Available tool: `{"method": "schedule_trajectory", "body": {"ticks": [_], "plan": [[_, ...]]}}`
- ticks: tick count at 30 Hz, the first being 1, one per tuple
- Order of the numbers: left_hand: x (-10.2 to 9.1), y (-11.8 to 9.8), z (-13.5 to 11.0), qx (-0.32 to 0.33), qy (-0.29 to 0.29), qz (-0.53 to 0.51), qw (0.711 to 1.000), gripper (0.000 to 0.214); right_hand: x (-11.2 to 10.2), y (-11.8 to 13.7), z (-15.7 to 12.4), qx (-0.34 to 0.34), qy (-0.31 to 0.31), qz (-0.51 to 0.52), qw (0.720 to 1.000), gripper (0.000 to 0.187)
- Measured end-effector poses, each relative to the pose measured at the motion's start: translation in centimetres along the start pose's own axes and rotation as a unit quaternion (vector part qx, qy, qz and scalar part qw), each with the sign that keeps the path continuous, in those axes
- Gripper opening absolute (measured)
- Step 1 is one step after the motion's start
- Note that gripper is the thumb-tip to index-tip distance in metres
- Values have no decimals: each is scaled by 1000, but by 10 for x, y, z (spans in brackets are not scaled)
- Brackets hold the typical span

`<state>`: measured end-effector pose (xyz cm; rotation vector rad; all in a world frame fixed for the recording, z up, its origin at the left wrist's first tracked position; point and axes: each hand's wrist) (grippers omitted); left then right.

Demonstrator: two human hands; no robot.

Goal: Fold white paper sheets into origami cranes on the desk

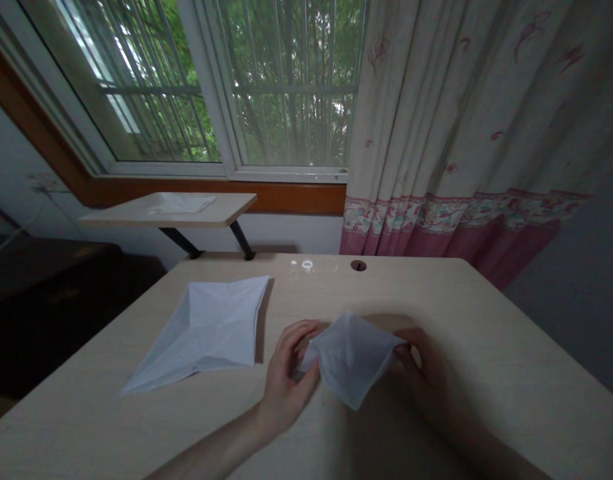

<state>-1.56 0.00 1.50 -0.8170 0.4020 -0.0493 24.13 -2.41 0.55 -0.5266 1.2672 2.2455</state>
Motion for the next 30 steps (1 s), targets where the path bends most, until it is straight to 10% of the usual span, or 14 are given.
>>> {"method": "schedule_trajectory", "body": {"ticks": [5, 17, 30], "plan": [[0, -5, 3, 27, 18, 30, 999, 14, -3, 12, -1, -6, 48, 3, 999, 23], [2, -4, -5, -50, 65, 52, 995, 29, 0, 18, -6, -52, 88, -31, 994, 16], [5, 7, -10, -108, 67, 15, 992, 35, 4, 10, -7, -107, 107, -90, 984, 56]]}}
Point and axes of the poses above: each hand's wrist, its own z-axis towards the middle knuckle, its own x-axis out of the palm, y = z × x, and after that the axes turned 14 degrees about y, right-handed
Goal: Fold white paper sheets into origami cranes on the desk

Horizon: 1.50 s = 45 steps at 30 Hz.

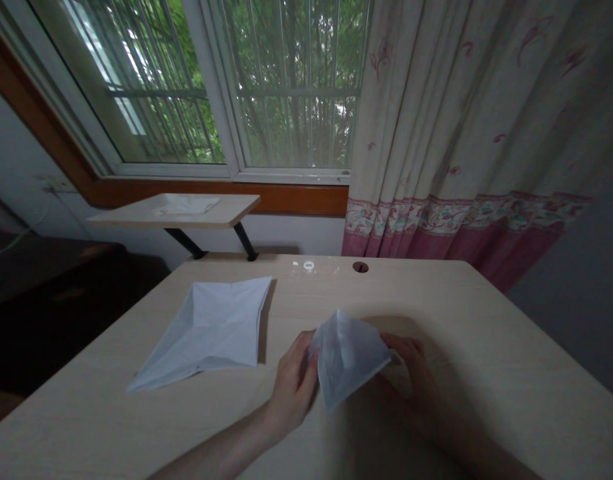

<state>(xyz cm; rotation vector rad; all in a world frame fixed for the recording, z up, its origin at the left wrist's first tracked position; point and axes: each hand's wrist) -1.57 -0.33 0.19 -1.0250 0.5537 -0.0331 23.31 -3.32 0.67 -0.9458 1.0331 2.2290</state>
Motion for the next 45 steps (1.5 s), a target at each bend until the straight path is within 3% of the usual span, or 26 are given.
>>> {"method": "schedule_trajectory", "body": {"ticks": [6, 12, 22, 27, 32, 37, 39, 42, 45], "plan": [[-1, -2, 2, 29, 6, -16, 999, 36, 8, -2, 1, 58, -15, 75, 995, 44], [-3, -7, 5, 25, 7, -5, 1000, 43, 5, 0, 2, 110, 10, 149, 983, 55], [-1, -2, 3, 15, 12, -22, 1000, 44, 10, -1, 1, 103, 22, 183, 978, 66], [-3, -7, 3, 39, 35, -10, 999, 40, 19, -7, -6, 128, -28, 165, 978, 59], [-6, -6, 1, 78, 76, -28, 994, 42, 16, -3, -3, 152, -28, 178, 972, 43], [-8, 4, -5, 154, 123, -3, 980, 77, 13, 0, -5, 151, -6, 147, 978, 22], [-6, 5, -7, 142, 131, 55, 980, 89, 15, -1, -9, 161, -24, 123, 979, 24], [-3, 1, -8, 95, 129, 108, 981, 86, 19, -4, -15, 151, -57, 91, 983, 27], [-2, -5, -5, 109, 112, 113, 981, 78, 14, -2, -12, 81, -9, 120, 989, 19]]}}
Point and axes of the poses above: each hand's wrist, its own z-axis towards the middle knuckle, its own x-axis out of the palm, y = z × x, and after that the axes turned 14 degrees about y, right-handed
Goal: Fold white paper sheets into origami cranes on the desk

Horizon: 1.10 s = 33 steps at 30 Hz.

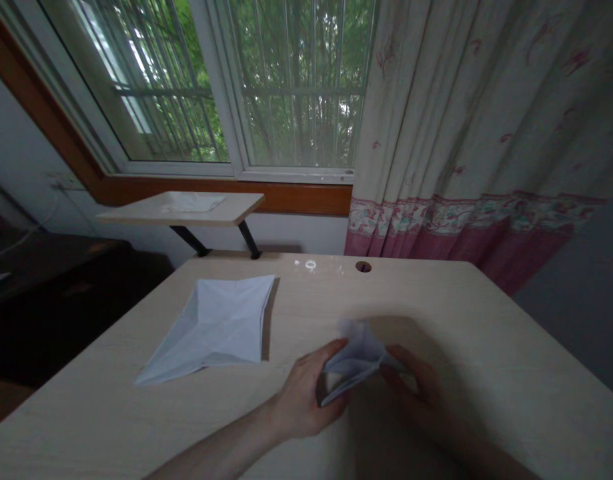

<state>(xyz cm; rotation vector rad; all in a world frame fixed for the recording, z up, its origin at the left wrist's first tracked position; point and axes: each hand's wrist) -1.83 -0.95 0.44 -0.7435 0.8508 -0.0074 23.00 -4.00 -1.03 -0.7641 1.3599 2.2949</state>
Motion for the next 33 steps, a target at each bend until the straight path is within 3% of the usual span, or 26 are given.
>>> {"method": "schedule_trajectory", "body": {"ticks": [4, 6, 12, 15, 22, 28, 33], "plan": [[-3, -3, 6, 56, -2, -12, 998, 69, -11, 15, 9, -104, 73, 82, 988, 22], [-5, -3, 8, 75, 6, -17, 997, 65, -16, 21, 13, -120, 89, 94, 984, 24], [-9, -4, 11, 116, 3, -1, 993, 30, -23, 21, 15, -167, 107, 25, 980, 19], [-10, -4, 12, 122, 2, 6, 993, 18, -23, 19, 13, -184, 85, -50, 978, 29], [-10, -5, 14, 104, 5, 29, 994, 20, -18, 18, 6, -199, -18, -183, 963, 58], [-7, -4, 12, 88, -12, 41, 995, 28, -12, 15, 6, -201, -10, -239, 950, 50], [-6, -2, 10, 61, -48, 4, 997, 34, -19, 12, 8, -208, -14, -236, 949, 35]]}}
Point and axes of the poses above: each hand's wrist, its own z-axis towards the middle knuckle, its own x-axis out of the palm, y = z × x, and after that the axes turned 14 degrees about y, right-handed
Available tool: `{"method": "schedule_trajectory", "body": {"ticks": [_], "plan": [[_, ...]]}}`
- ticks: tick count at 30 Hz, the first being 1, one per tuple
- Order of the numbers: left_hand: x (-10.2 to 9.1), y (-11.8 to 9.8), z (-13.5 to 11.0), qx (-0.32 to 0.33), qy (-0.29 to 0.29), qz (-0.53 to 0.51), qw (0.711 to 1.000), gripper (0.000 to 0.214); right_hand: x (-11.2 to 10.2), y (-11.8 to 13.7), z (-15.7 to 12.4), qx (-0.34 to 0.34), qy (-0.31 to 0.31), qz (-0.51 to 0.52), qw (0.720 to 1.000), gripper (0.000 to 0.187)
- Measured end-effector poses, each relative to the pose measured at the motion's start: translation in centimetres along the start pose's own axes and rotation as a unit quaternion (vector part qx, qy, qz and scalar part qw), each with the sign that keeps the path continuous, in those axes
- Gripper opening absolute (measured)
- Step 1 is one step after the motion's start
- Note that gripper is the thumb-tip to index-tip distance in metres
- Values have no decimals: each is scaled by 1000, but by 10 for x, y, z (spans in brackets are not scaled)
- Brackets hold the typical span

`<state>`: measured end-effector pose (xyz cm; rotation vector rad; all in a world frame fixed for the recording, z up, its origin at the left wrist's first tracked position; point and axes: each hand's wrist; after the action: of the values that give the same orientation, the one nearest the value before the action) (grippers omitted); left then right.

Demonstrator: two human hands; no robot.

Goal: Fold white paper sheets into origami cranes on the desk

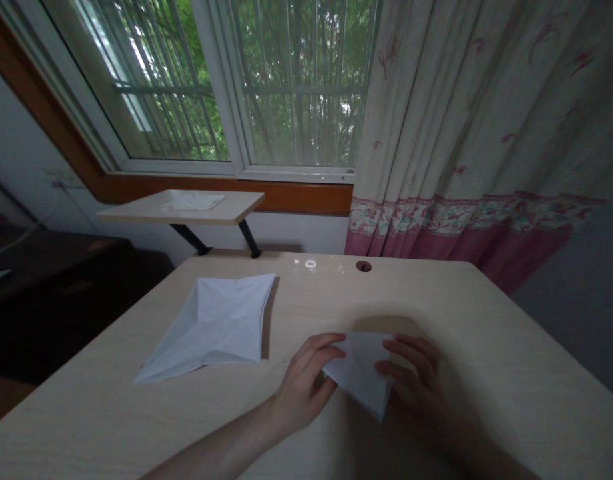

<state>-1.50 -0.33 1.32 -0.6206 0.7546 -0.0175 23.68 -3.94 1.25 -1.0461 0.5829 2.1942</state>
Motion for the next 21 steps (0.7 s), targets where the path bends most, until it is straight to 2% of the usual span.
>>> {"method": "schedule_trajectory", "body": {"ticks": [5, 10, 13, 16, 18, 21], "plan": [[5, 2, 1, -21, -75, -42, 996, 41, -4, -4, 2, 0, 33, 62, 998, 32], [11, 6, -1, -59, -122, -51, 989, 46, 1, 0, 0, 105, 34, 144, 983, 24], [13, 8, -2, -74, -129, -47, 988, 45, 7, 0, -3, 168, 33, 164, 971, 25], [12, 7, -2, -76, -126, -45, 988, 45, 13, -1, -6, 219, 11, 204, 954, 38], [11, 6, -1, -79, -116, -40, 989, 46, 15, -1, -6, 233, 5, 237, 943, 45], [8, 3, 1, -100, -79, -30, 991, 47, 13, 0, -2, 215, 23, 252, 943, 36]]}}
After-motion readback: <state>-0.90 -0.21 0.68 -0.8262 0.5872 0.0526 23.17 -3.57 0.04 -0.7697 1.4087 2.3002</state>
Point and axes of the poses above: each hand's wrist, its own z-axis towards the middle knuckle, its own x-axis out of the palm, y = z × x, and after that the axes turned 14 degrees about y, right-handed
